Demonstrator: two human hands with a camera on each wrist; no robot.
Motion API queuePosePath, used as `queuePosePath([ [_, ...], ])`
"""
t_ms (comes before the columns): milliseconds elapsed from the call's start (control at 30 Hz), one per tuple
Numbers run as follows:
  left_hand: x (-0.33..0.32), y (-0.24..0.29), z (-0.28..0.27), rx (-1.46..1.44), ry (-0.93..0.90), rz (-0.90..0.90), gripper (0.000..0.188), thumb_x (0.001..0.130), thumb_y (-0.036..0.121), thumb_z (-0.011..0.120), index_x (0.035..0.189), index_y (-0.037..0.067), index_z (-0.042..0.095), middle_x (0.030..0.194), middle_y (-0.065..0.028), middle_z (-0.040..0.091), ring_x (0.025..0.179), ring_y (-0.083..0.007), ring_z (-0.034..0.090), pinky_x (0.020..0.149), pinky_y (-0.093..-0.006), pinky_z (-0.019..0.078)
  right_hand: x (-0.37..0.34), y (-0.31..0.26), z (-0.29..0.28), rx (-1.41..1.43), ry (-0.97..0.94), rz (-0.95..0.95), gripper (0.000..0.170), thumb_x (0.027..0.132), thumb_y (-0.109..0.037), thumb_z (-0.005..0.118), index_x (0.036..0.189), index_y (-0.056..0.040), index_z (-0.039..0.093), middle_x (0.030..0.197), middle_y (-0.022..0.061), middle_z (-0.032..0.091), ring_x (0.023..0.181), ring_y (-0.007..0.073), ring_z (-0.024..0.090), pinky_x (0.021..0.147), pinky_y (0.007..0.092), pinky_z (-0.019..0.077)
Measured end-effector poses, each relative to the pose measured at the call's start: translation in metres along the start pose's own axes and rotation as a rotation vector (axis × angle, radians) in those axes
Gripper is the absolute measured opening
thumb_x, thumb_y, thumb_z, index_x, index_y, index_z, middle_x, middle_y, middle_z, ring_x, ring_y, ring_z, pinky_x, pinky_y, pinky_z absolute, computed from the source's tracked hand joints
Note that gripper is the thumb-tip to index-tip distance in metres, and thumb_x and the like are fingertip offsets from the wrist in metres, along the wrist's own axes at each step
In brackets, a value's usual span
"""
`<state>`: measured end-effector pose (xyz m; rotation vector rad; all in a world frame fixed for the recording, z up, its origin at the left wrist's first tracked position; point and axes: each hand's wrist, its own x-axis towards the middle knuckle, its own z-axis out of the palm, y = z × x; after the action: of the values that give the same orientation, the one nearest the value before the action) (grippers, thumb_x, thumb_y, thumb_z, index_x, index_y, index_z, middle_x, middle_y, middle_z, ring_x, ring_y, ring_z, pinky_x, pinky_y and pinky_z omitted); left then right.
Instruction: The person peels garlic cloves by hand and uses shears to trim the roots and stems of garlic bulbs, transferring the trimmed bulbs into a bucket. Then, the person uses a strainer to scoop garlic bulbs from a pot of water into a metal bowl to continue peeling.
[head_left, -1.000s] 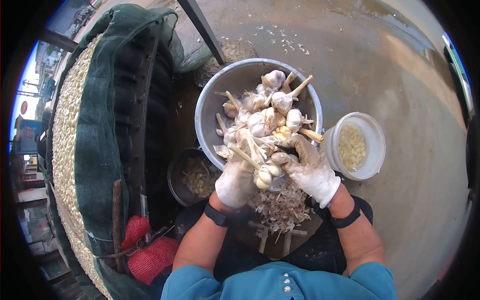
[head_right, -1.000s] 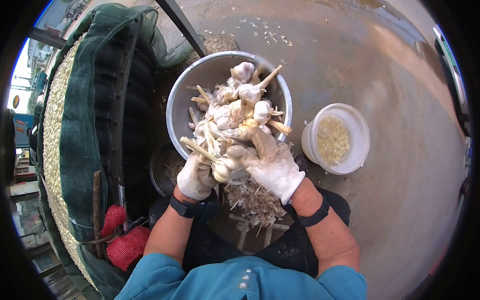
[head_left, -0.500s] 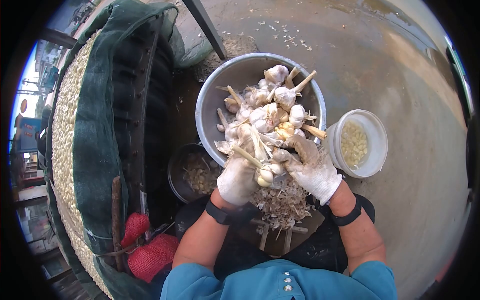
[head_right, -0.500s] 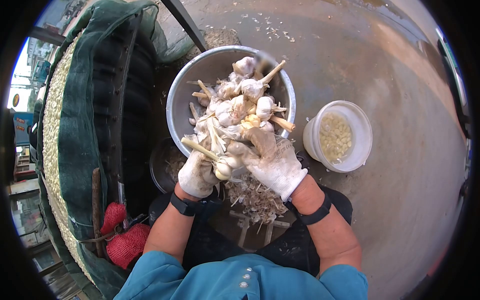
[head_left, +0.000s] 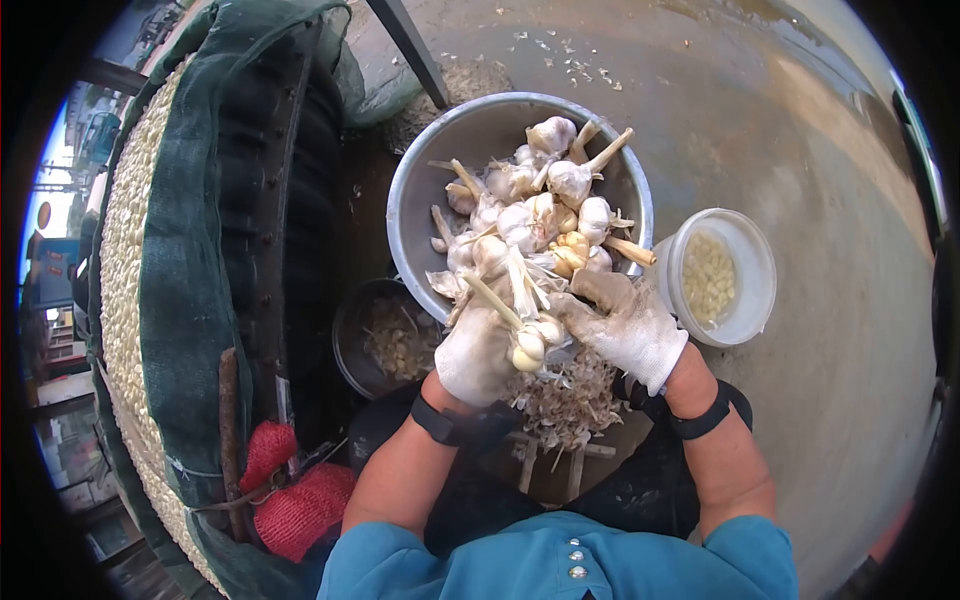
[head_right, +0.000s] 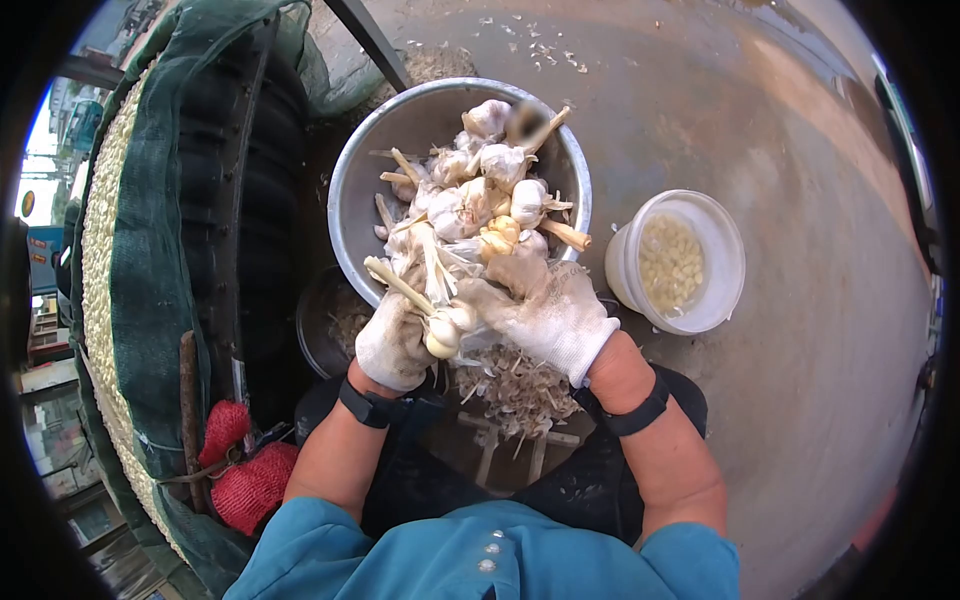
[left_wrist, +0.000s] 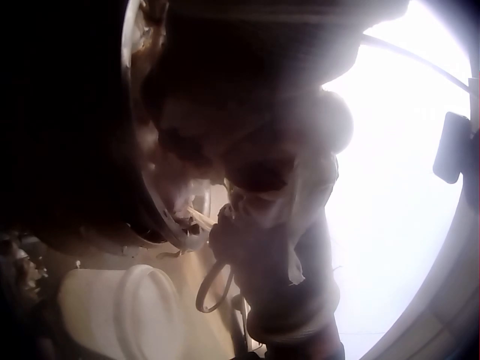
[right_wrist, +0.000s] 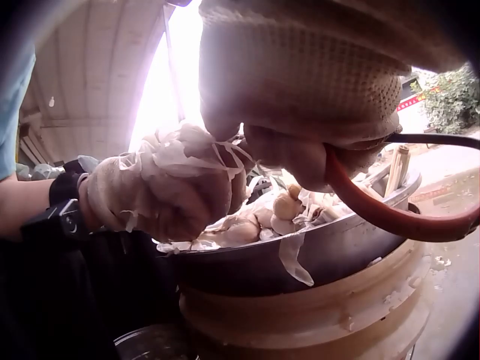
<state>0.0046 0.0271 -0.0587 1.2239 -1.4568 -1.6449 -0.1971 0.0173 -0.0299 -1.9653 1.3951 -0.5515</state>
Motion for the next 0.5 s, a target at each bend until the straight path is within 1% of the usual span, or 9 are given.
queuePosePath([
  [33,-0.001,0.0,-0.001,-0.001,0.0,-0.003,0.04,0.098,0.029,0.042,0.129,0.004,0.047,0.111,-0.0113,0.062,0.096,-0.02,0.063,0.084,-0.032,0.0528,0.002,0.001,0.0,0.002,-0.002,0.002,0.019,0.086,-0.028,0.063,0.093,-0.0096,0.064,0.087,0.0114,0.061,0.079,0.0319,0.061,0.069,0.0399,0.0505],
  [100,0.002,0.003,-0.004,0.342,-0.096,0.181,0.04,0.098,0.027,0.041,0.129,0.003,0.046,0.11,-0.0107,0.062,0.096,-0.0195,0.062,0.085,-0.0313,0.0519,0.006,0.002,0.001,0.098,-0.099,0.181,0.038,0.085,-0.045,0.057,0.078,-0.0076,0.061,0.08,0.0153,0.063,0.076,0.0358,0.061,0.069,0.0421,0.0492],
  [133,0.002,0.007,-0.004,0.343,-0.097,0.178,0.04,0.098,0.027,0.041,0.129,0.003,0.046,0.11,-0.0107,0.062,0.096,-0.0195,0.062,0.085,-0.0313,0.0519,0.006,0.004,0.002,0.1,-0.1,0.183,0.038,0.085,-0.045,0.057,0.078,-0.0076,0.061,0.08,0.0153,0.063,0.076,0.0358,0.061,0.069,0.0421,0.0492],
  [200,0.002,0.016,-0.004,0.479,-0.111,0.277,0.038,0.098,0.023,0.039,0.13,0.002,0.045,0.112,-0.0111,0.06,0.099,-0.0196,0.061,0.087,-0.0319,0.0509,0.005,0.011,0.004,0.034,-0.11,0.055,0.036,0.086,-0.042,0.056,0.076,-0.0071,0.061,0.077,0.0164,0.061,0.076,0.0357,0.061,0.069,0.0415,0.0487],
  [233,0.002,0.016,-0.003,0.479,-0.112,0.274,0.038,0.098,0.023,0.039,0.13,0.002,0.045,0.112,-0.0111,0.06,0.099,-0.0196,0.061,0.087,-0.0319,0.0509,0.006,0.01,0.004,0.036,-0.112,0.057,0.036,0.086,-0.042,0.056,0.076,-0.0071,0.061,0.077,0.0164,0.061,0.076,0.0357,0.061,0.069,0.0415,0.0487],
  [300,0.003,0.016,0.0,-0.085,-0.116,0.091,0.041,0.098,0.023,0.04,0.133,0.002,0.042,0.116,-0.0122,0.058,0.1,-0.0205,0.06,0.089,-0.0331,0.0504,0.007,0.007,0.0,0.067,-0.181,0.174,0.035,0.086,-0.04,0.055,0.075,-0.007,0.06,0.076,0.0157,0.061,0.076,0.0352,0.061,0.069,0.0408,0.0488],
  [433,0.004,0.011,0.002,-0.098,-0.082,0.08,0.043,0.098,0.023,0.039,0.136,0.003,0.039,0.119,-0.0128,0.056,0.101,-0.0211,0.06,0.088,-0.0339,0.0509,0.008,0.006,-0.004,0.097,-0.176,0.152,0.035,0.086,-0.039,0.054,0.075,-0.007,0.06,0.075,0.0156,0.061,0.074,0.0352,0.06,0.069,0.0409,0.0488],
  [500,0.005,0.013,0.001,0.029,-0.12,0.164,0.045,0.098,0.025,0.039,0.138,0.003,0.036,0.121,-0.0136,0.055,0.101,-0.0222,0.061,0.088,-0.0345,0.0513,0.007,0.007,-0.005,0.126,-0.188,0.108,0.028,0.086,-0.028,0.057,0.073,-0.0023,0.057,0.068,0.0148,0.057,0.061,0.0269,0.053,0.06,0.036,0.0453],
])
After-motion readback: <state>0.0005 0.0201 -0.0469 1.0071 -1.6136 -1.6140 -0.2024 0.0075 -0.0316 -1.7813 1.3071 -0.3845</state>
